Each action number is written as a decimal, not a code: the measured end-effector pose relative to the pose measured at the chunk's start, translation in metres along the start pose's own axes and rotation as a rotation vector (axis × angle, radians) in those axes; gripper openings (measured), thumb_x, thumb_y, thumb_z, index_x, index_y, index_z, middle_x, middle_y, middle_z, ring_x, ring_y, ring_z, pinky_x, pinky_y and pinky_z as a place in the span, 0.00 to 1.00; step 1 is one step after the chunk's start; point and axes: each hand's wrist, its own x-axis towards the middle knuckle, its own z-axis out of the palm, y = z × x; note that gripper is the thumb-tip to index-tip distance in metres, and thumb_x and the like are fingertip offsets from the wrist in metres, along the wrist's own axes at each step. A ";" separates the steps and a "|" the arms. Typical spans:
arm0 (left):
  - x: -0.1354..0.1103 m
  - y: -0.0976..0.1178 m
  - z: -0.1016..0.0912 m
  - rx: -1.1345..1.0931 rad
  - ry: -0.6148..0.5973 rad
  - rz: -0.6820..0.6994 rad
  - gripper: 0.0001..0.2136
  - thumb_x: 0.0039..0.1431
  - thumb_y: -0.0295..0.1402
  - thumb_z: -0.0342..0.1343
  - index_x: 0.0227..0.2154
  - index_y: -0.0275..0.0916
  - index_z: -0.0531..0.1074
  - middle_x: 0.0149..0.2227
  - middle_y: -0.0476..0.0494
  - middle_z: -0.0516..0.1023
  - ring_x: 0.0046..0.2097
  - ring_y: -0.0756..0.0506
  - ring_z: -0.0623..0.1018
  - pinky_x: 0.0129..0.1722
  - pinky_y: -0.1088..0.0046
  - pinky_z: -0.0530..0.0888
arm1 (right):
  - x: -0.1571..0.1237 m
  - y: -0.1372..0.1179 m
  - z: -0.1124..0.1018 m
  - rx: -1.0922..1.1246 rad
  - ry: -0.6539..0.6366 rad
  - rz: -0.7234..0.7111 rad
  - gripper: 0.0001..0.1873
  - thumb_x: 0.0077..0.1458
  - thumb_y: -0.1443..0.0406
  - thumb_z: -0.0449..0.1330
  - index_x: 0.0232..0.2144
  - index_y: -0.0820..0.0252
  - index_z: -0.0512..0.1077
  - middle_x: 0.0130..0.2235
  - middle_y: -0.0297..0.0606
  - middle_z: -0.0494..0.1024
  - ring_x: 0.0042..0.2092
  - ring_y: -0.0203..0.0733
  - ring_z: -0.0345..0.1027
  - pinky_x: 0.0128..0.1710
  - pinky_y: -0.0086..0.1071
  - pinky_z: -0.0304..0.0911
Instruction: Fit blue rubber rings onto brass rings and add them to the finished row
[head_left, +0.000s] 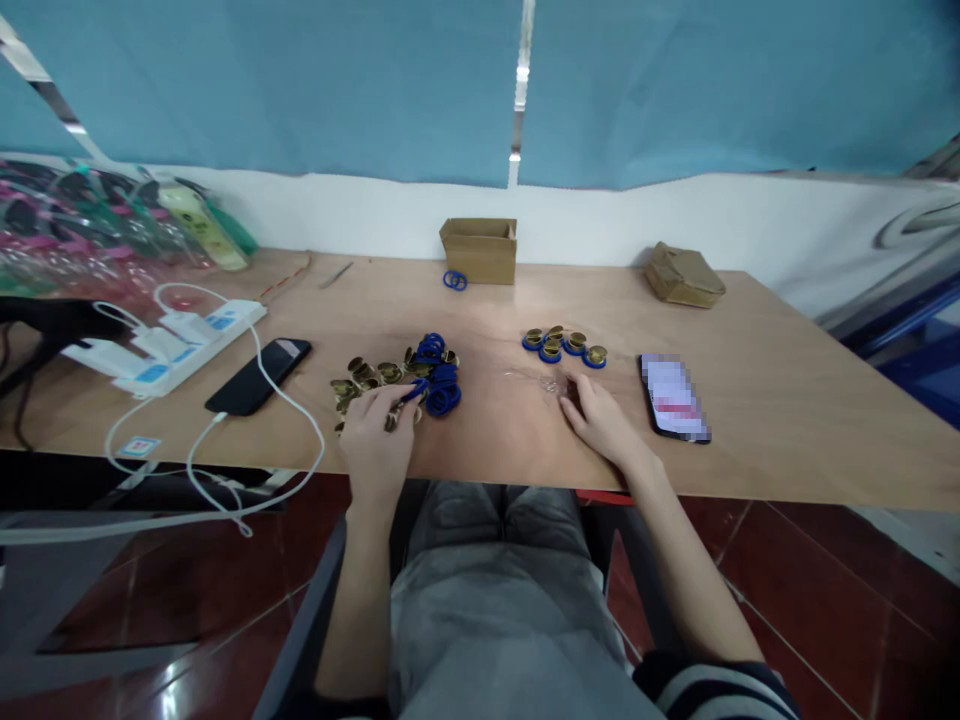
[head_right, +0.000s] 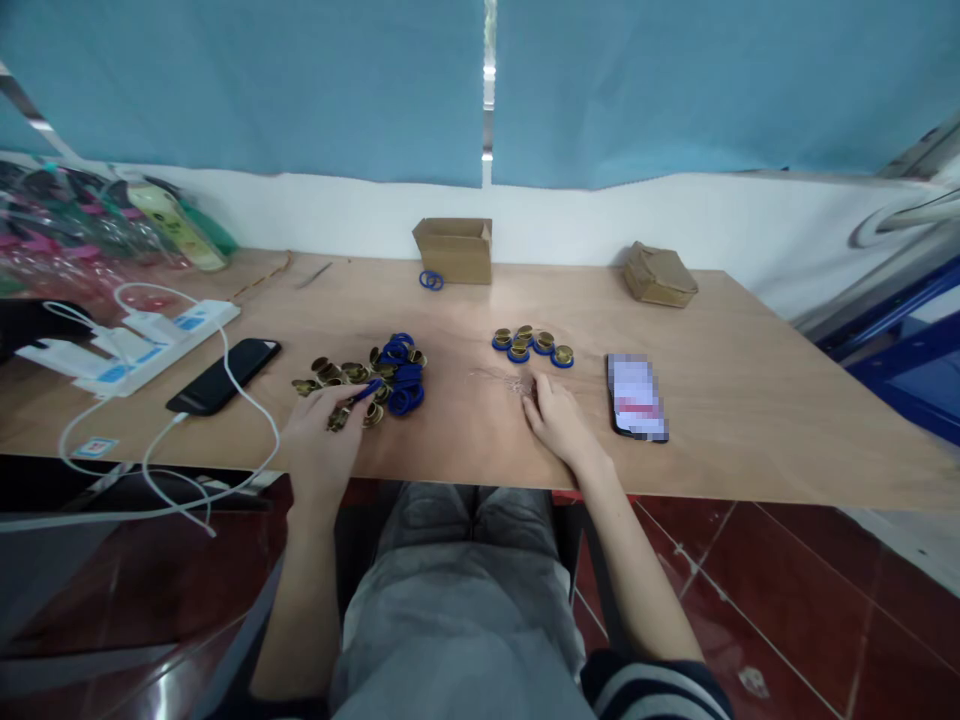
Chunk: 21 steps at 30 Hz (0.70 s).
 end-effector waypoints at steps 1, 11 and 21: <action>-0.003 0.000 -0.009 0.003 0.009 -0.008 0.05 0.64 0.32 0.60 0.40 0.40 0.80 0.41 0.41 0.83 0.43 0.41 0.80 0.47 0.61 0.76 | 0.000 -0.001 0.000 0.000 -0.004 0.007 0.21 0.67 0.61 0.49 0.59 0.65 0.62 0.53 0.58 0.77 0.53 0.61 0.74 0.53 0.52 0.69; -0.042 -0.026 -0.052 0.153 -0.090 -0.013 0.09 0.67 0.36 0.56 0.41 0.40 0.80 0.39 0.40 0.80 0.43 0.40 0.78 0.47 0.61 0.76 | 0.001 -0.001 -0.001 -0.009 -0.008 0.016 0.21 0.67 0.62 0.49 0.57 0.66 0.63 0.53 0.60 0.76 0.53 0.61 0.73 0.54 0.51 0.69; -0.046 -0.026 -0.051 0.197 -0.196 -0.024 0.13 0.66 0.44 0.56 0.40 0.40 0.78 0.45 0.37 0.73 0.45 0.38 0.75 0.48 0.60 0.74 | 0.001 0.001 0.000 -0.009 0.006 -0.022 0.19 0.67 0.62 0.49 0.56 0.64 0.63 0.51 0.58 0.77 0.52 0.61 0.74 0.52 0.52 0.69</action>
